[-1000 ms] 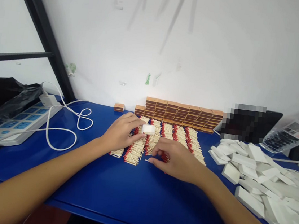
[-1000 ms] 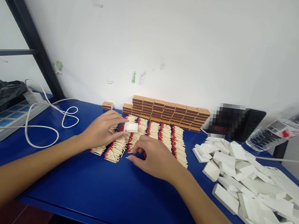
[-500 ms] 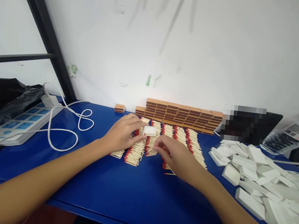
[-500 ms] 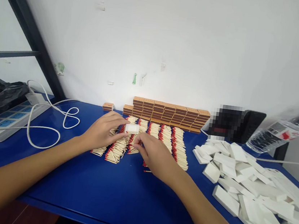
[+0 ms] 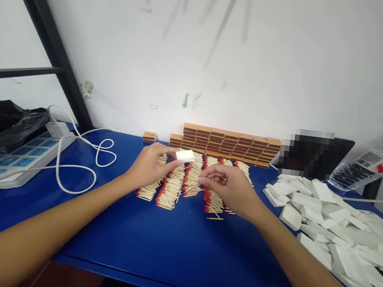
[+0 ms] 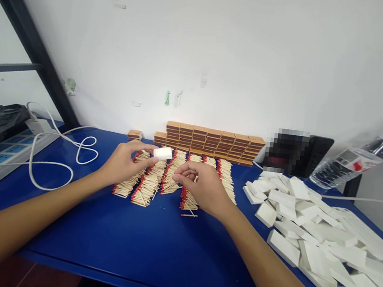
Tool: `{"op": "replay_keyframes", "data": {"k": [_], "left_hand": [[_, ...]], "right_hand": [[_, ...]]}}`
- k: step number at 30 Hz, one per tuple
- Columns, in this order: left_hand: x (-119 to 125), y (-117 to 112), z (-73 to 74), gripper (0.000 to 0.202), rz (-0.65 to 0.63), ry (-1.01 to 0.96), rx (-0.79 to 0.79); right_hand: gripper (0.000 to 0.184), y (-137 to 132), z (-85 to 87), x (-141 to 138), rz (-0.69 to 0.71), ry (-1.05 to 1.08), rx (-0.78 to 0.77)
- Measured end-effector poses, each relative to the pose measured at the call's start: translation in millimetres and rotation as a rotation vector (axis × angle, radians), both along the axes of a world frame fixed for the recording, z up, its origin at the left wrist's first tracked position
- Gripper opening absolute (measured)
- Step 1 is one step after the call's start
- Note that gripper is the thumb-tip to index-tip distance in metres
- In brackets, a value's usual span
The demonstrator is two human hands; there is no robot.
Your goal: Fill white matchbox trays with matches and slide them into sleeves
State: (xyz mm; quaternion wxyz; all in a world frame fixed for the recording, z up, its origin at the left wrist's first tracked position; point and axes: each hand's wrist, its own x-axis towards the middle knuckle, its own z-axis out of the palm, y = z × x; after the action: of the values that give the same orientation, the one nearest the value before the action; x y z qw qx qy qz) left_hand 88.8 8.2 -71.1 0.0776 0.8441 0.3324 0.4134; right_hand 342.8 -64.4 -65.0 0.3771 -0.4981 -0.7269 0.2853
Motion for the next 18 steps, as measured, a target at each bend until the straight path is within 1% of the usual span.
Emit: {"op": "replay_keyframes", "data": {"k": [2,5,8,10,12,15,18], "left_hand": [[0,-2,3.6,0.027,0.017,-0.007,-0.015],[1,-5,5.2,0.032,0.016,0.031,0.002],[2,-5,1.3,0.034,-0.007,0.088,0.056],[2,-3,-2.2,0.036,-0.024,0.118,0.098],[2,-2,-4.7,0.037,-0.043,0.132,0.136],[3,-4,-5.5,0.036,-0.088,0.143,0.195],[4,-8,-4.7,0.036,-0.133,0.158,0.222]], "right_hand": [[0.020,0,-0.1,1,0.024,-0.027,-0.059],[0.018,-1,-1.5,2,0.063,-0.074,-0.138],[0.016,-2,-3.1,2,0.090,-0.138,-0.194],[0.014,-4,-3.6,1,0.109,-0.184,-0.204],[0.013,-5,-4.0,0,0.113,-0.230,-0.188],[0.010,-6,-5.5,-3,0.099,-0.316,-0.102],[0.009,-5,-9.2,-6,0.111,-0.386,-0.022]]}}
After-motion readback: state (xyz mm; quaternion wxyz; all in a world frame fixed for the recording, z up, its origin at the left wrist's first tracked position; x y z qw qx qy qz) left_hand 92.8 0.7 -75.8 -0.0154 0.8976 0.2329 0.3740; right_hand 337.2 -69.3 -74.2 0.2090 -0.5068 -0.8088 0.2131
